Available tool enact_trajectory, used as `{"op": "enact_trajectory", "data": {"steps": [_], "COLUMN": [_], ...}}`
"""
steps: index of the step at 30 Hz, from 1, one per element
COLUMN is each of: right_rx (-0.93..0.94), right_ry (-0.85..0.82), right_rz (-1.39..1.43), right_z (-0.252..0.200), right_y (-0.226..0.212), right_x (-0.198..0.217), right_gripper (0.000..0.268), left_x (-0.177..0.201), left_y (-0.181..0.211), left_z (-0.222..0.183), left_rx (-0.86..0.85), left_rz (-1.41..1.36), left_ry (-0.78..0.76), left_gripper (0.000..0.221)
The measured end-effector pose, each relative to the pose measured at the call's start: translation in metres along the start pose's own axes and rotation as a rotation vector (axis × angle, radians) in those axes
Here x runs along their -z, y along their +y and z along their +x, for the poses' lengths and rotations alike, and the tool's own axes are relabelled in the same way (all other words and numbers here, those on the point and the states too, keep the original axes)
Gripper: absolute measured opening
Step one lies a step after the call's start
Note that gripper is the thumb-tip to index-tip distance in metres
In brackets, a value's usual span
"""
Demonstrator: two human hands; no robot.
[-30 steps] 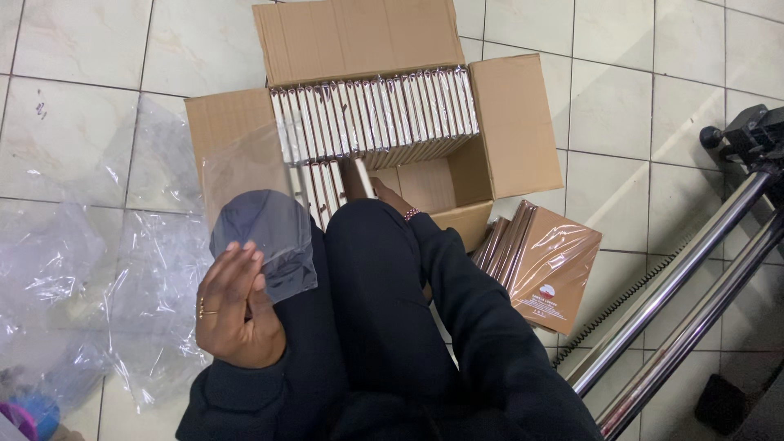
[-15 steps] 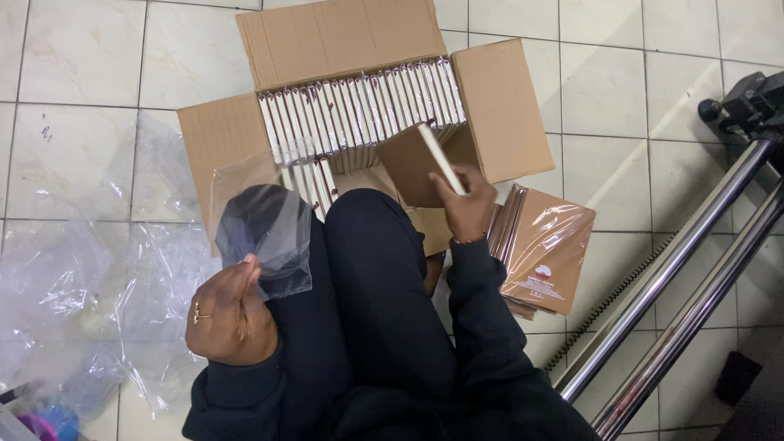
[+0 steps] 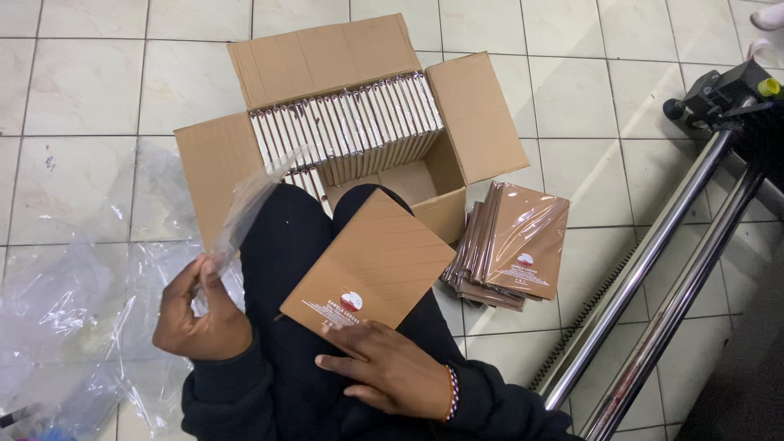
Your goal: The person places individual notebooks into clear plastic bags, peeling off adhesive strips and sealing the bags, before placing the sealed notebooks onto a stack.
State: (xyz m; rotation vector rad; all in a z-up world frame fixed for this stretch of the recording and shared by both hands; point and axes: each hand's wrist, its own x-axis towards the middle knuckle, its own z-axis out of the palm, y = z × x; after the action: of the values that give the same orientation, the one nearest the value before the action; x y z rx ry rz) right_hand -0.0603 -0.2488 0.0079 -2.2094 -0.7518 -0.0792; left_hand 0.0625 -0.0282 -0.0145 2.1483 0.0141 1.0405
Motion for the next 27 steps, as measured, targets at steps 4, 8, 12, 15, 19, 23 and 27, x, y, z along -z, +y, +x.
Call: {"op": "enact_trajectory", "data": {"steps": [4, 8, 12, 15, 19, 23, 27], "right_rx": [-0.061, -0.526, -0.771, -0.763, -0.787, -0.859, -0.809], "right_ry": [0.305, 0.443, 0.284, 0.11, 0.053, 0.295, 0.503], "right_rz": [-0.127, -0.069, 0.472, 0.633, 0.843, 0.946, 0.948], "right_z": [0.006, 0.019, 0.0, -0.014, -0.044, -0.081, -0.09], "right_y": [0.038, 0.078, 0.122, 0.106, 0.099, 0.089, 0.096], "right_x": [0.006, 0.056, 0.063, 0.067, 0.065, 0.059, 0.05], "right_gripper": [0.034, 0.085, 0.078, 0.033, 0.048, 0.054, 0.049], "left_x": [-0.002, -0.006, -0.008, -0.007, -0.015, -0.018, -0.02], "left_y": [0.004, 0.022, 0.02, 0.017, 0.016, 0.023, 0.032], "left_z": [-0.007, -0.002, -0.006, -0.008, -0.01, -0.012, -0.016], "left_rx": [0.08, 0.013, -0.044, -0.02, -0.059, -0.102, -0.124], "left_rz": [-0.24, -0.28, -0.197, -0.233, -0.181, -0.166, -0.176], "left_ry": [-0.04, -0.216, -0.388, -0.496, -0.582, -0.612, -0.644], "left_gripper": [0.004, 0.006, 0.005, 0.012, 0.019, 0.021, 0.022]}}
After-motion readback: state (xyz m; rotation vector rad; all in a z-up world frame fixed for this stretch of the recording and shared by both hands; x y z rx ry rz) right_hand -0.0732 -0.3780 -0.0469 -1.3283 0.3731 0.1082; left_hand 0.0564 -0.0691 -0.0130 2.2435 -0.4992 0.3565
